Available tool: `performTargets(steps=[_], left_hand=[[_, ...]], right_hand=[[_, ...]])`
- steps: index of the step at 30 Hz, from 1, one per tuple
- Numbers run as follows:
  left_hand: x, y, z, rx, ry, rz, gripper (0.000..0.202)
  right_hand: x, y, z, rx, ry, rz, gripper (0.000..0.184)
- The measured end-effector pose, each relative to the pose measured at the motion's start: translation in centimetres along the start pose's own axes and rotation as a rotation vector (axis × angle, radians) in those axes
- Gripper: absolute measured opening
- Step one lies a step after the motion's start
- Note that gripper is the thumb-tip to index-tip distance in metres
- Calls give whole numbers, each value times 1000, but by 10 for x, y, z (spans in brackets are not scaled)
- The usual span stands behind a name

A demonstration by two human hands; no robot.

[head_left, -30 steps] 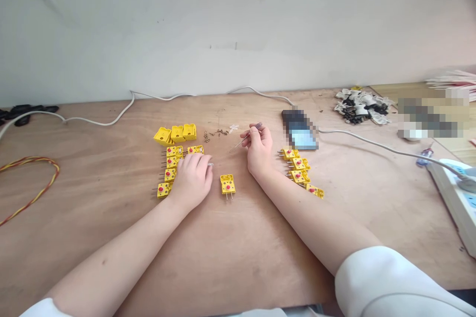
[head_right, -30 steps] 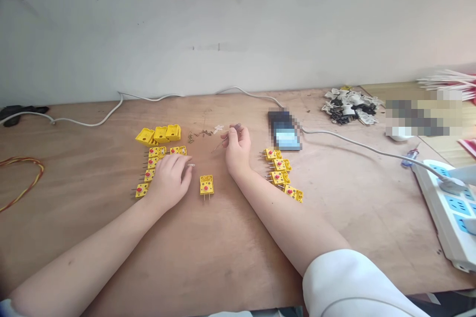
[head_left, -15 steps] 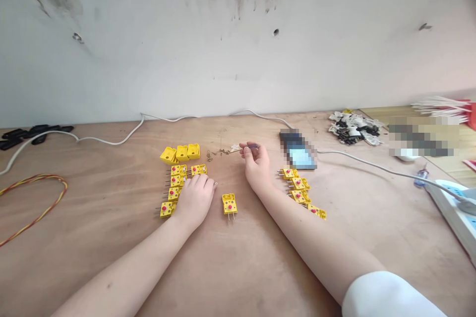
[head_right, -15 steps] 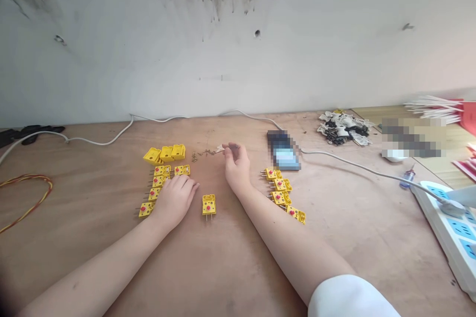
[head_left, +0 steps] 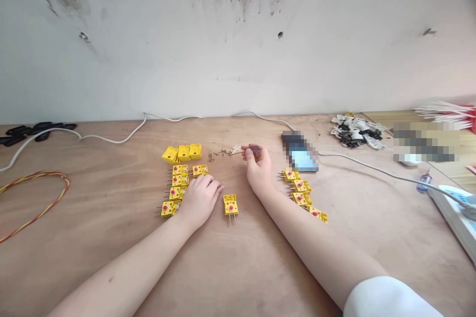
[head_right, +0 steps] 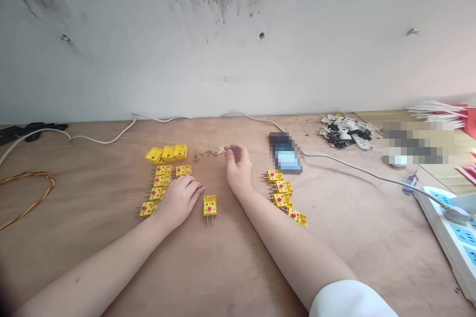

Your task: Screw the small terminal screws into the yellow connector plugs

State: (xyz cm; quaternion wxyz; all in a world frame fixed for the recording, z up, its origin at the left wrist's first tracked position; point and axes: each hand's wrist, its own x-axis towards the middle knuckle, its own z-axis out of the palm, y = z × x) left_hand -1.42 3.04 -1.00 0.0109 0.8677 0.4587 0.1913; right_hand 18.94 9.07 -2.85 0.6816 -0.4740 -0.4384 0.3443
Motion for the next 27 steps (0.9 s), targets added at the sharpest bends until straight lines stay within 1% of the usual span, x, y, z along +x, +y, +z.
performTargets(steps=[3, 7, 18, 23, 25, 27], left_hand=[[0, 2, -2, 27, -8, -25, 23], [0, 5, -5, -24, 37, -69, 17], [0, 6, -5, -67, 61, -107, 13], [1, 5, -6, -52, 72, -127, 12], [1, 5, -5, -28, 91, -158, 14], [0, 4, -4, -7, 112, -195, 16]], right_hand=[[-4, -9, 0, 48, 12, 5, 27], [-8, -16, 1, 72, 16, 7, 26], [-4, -8, 2, 104, -20, 42, 27], [-7, -14, 2, 150, 20, 8, 28], [-10, -17, 1, 168, -14, 22, 28], [-15, -20, 1, 197, -81, 61, 28]])
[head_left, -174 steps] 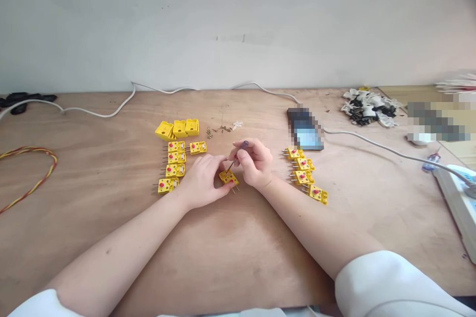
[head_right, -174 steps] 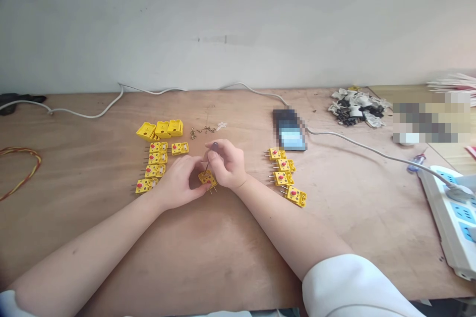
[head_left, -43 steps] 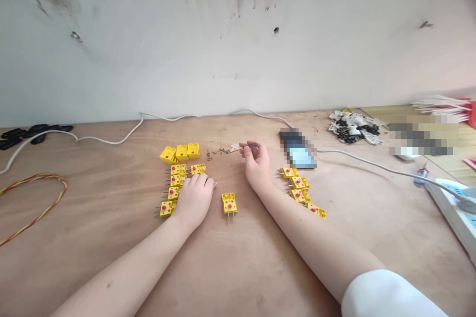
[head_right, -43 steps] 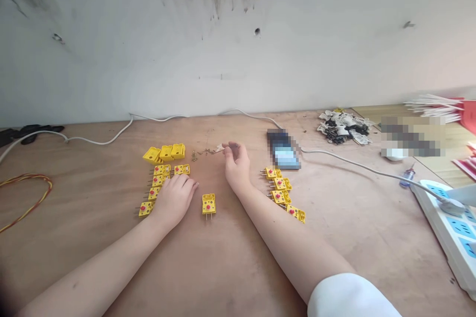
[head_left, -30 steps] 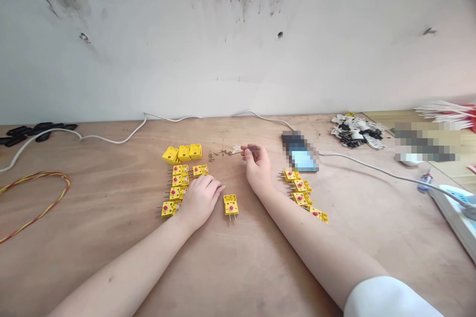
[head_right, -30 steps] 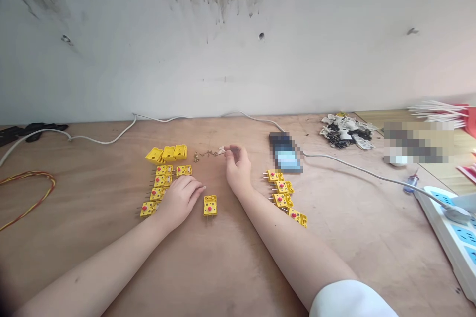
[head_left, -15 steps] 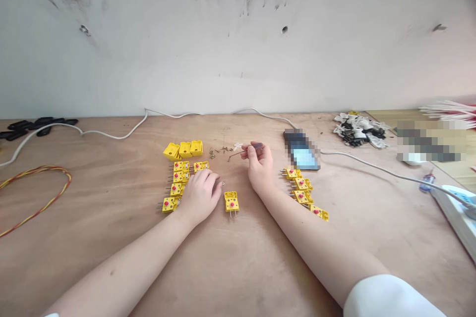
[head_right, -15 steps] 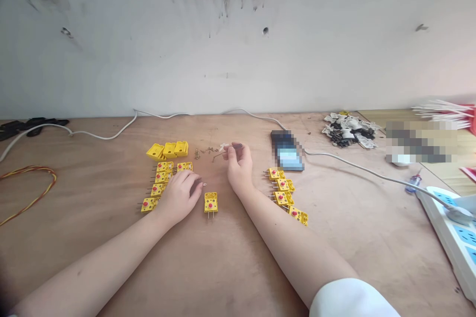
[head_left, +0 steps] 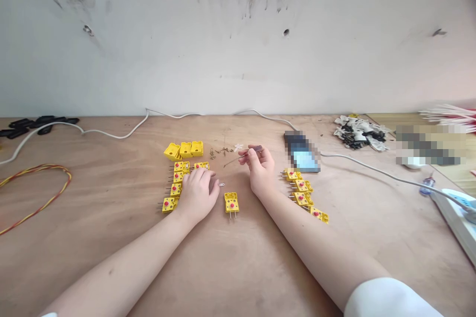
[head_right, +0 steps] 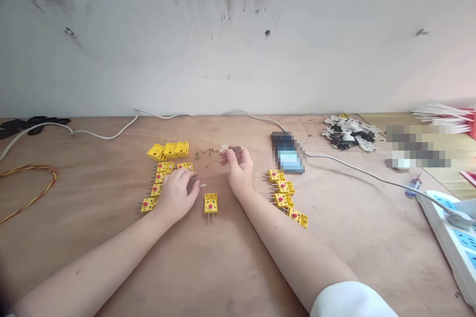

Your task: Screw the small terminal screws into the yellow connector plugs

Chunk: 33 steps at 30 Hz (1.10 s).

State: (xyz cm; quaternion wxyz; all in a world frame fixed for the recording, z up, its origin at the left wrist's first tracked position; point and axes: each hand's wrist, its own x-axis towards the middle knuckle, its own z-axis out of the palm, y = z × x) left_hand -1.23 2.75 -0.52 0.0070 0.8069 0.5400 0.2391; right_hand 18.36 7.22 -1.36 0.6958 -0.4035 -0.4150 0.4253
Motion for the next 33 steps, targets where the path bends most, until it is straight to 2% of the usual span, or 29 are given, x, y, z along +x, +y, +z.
performTargets(steps=[4, 14, 25, 33], left_hand=[[-1, 0, -1, -11, 14, -17, 23], [0, -3, -1, -55, 9, 19, 12], [1, -3, 0, -52, 0, 17, 11], [0, -4, 1, -32, -35, 44, 12]], right_hand=[[-8, 0, 3, 58, -106, 92, 29], [-13, 0, 7, 77, -138, 122, 28], [-14, -3, 6, 38, -138, 97, 28], [-17, -9, 7, -88, -231, 1, 28]])
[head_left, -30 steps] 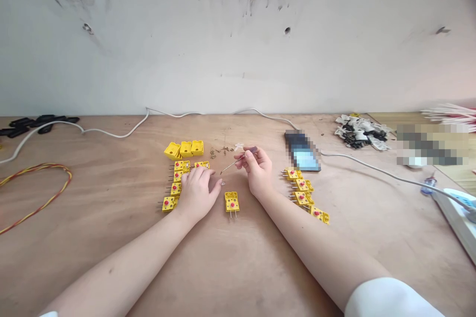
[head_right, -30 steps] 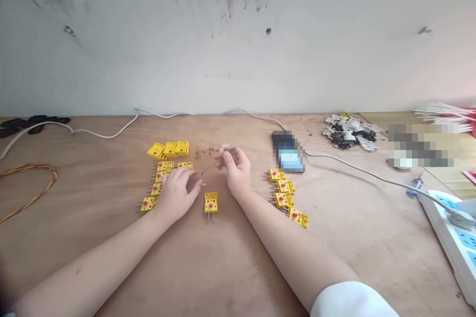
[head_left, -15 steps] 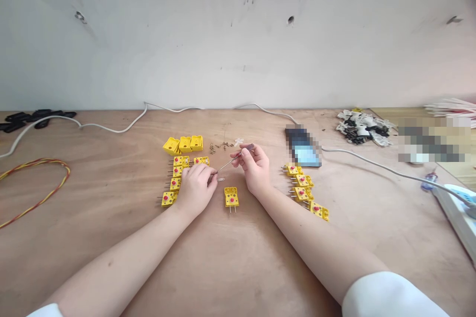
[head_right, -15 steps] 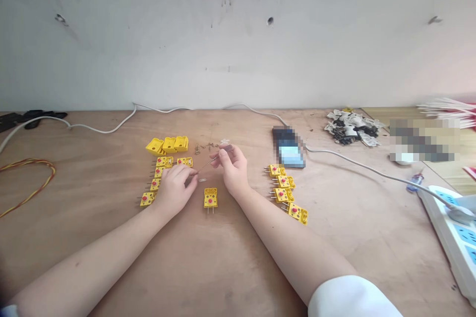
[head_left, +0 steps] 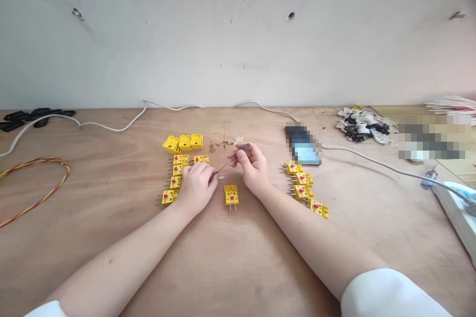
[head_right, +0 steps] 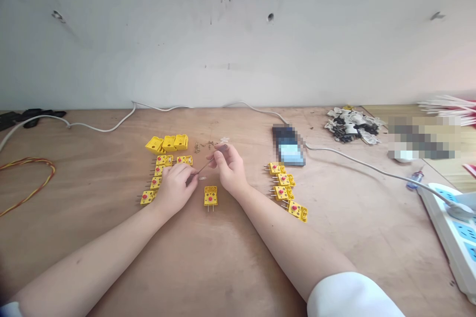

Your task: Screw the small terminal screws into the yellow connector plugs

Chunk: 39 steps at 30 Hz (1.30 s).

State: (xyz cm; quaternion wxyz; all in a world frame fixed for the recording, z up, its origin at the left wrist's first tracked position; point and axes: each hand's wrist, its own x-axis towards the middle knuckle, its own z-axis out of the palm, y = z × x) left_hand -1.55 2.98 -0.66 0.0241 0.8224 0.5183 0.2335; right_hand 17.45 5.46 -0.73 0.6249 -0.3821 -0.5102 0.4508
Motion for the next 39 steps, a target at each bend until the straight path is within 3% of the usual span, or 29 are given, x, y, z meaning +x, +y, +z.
performTargets(steps=[7, 15, 26, 39], left_hand=[[2, 1, -2, -42, -40, 34, 11], [3, 2, -3, -111, -92, 67, 12], [1, 5, -1, -35, -97, 56, 15], [2, 2, 5, 116, -80, 183, 20]], right_hand=[[-2, 2, -1, -56, -74, -98, 48], [-3, 10, -3, -124, -165, -292, 41], [-2, 16, -6, -141, 0, -283, 45], [-7, 20, -7, -252, -124, -357, 44]])
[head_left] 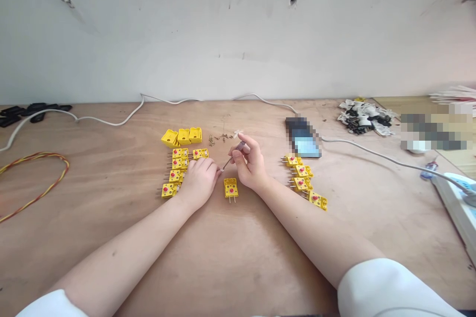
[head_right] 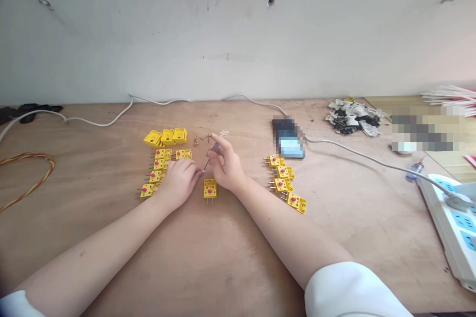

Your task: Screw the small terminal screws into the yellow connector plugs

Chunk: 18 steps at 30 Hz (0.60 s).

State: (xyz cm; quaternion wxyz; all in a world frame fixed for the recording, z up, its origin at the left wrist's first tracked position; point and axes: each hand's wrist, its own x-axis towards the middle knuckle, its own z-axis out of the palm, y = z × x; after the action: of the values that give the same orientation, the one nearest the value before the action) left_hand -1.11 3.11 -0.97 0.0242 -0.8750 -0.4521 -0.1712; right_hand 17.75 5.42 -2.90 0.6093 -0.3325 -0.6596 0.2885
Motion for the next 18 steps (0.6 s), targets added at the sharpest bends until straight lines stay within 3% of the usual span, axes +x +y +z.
performTargets(steps=[12, 18], left_hand=[[1, -2, 1, -20, -59, 16, 22], [2, -1, 2, 11, -57, 15, 20]], right_hand=[[-1, -1, -1, -41, -96, 50, 44], [5, 3, -1, -9, -53, 170, 46]])
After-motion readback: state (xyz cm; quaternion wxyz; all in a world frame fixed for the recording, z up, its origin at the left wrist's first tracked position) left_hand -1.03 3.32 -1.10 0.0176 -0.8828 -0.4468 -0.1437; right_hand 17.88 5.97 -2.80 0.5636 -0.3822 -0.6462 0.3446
